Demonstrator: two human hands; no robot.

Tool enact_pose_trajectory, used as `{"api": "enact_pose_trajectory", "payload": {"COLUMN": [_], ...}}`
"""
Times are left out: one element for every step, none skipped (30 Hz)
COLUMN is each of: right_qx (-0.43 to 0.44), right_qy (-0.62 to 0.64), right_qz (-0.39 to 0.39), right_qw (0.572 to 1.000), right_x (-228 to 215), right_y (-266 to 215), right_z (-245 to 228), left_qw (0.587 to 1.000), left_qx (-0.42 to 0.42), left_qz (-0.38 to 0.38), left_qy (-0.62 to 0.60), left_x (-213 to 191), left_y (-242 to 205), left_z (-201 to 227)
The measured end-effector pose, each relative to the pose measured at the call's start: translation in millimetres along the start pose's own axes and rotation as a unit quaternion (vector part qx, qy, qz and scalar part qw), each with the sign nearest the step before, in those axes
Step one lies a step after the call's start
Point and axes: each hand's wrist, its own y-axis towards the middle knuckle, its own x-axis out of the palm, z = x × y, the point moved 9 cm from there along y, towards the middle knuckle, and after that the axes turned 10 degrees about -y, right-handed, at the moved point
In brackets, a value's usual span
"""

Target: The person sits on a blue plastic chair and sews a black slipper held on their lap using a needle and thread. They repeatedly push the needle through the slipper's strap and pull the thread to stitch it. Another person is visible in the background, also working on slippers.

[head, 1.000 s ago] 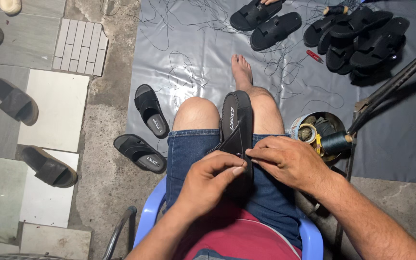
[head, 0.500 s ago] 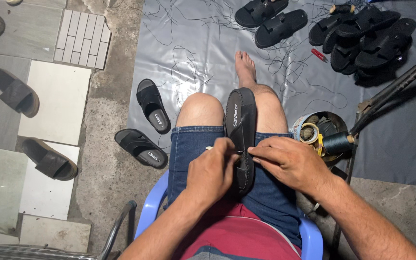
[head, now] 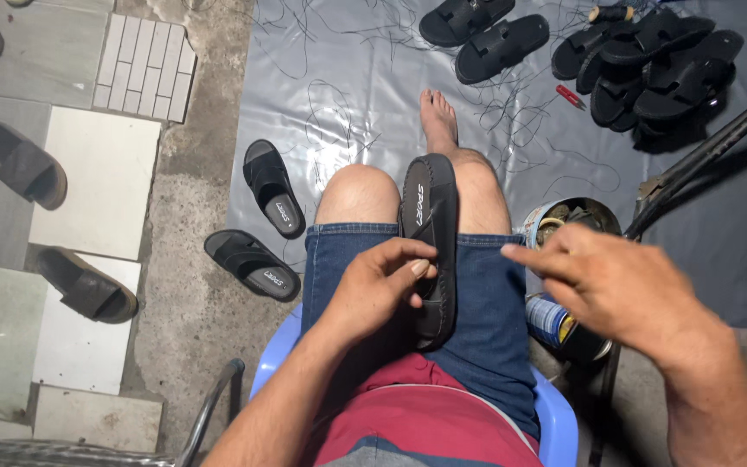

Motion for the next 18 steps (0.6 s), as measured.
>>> {"api": "enact_pose_trajectory", "payload": {"right_qx": [-0.062,-0.121,-0.121,-0.028,0.067,0.068,0.046,0.021,0.019,0.04,0.06,0.058,0.018,-0.018,-0.016,-0.054,-0.091,-0.093], "right_qy": [0.089,0.176,0.173,0.262,0.344,0.347,0.427,0.501,0.5,0.527,0.554,0.554,0.595,0.635,0.635,0.632,0.626,0.626], "right_qz": [0.09,0.182,0.186,0.105,0.022,0.018,0.051,0.093,0.097,0.102,0.105,0.11,0.142,0.167,0.166,0.225,0.282,0.28], "right_qw": [0.99,0.96,0.96,0.959,0.936,0.935,0.902,0.86,0.86,0.843,0.824,0.823,0.791,0.754,0.754,0.739,0.721,0.722], "right_x": [-10.1,-21.1,-29.2,-17.9,-2.9,8.1,12.0,10.1,10.8,16.4,22.5,25.7,22.1,21.7,26.1,18.3,11.2,9.5], "right_y": [-2.3,-8.4,-5.2,2.5,4.9,9.3,12.9,19.1,22.3,23.2,24.0,24.8,25.2,22.0,23.0,20.2,15.8,15.2], "right_z": [-10.8,-15.9,-20.4,-12.6,-7.6,-16.3,-26.1,-31.3,-32.9,-32.5,-32.2,-35.2,-39.7,-45.2,-45.3,-43.7,-42.3,-41.3], "left_qw": [0.999,0.997,0.997,0.975,0.934,0.934,0.921,0.906,0.905,0.904,0.903,0.902,0.909,0.917,0.917,0.922,0.927,0.928], "left_qx": [0.013,0.028,0.032,0.054,0.074,0.07,0.088,0.114,0.119,0.083,0.048,0.052,0.076,0.093,0.092,0.089,0.087,0.086], "left_qz": [0.02,0.041,0.041,0.08,0.117,0.116,0.111,0.109,0.11,0.102,0.093,0.095,0.095,0.093,0.091,0.095,0.098,0.101], "left_qy": [0.032,0.065,0.065,0.199,0.329,0.33,0.362,0.393,0.394,0.406,0.417,0.418,0.398,0.377,0.377,0.363,0.35,0.348], "left_x": [-3.5,-5.7,-2.5,-5.3,-6.2,-6.6,-3.9,-0.3,1.5,2.2,2.8,3.4,5.2,7.1,6.4,4.3,2.0,2.5], "left_y": [-4.5,-8.0,-12.9,-23.5,-34.4,-38.8,-44.2,-46.0,-42.9,-40.9,-39.4,-39.6,-39.8,-42.4,-43.6,-43.6,-43.8,-45.7], "left_z": [3.0,6.1,12.5,22.2,32.4,26.6,25.0,27.9,28.4,19.4,10.2,11.2,15.0,16.0,13.8,12.4,11.0,13.9]}}
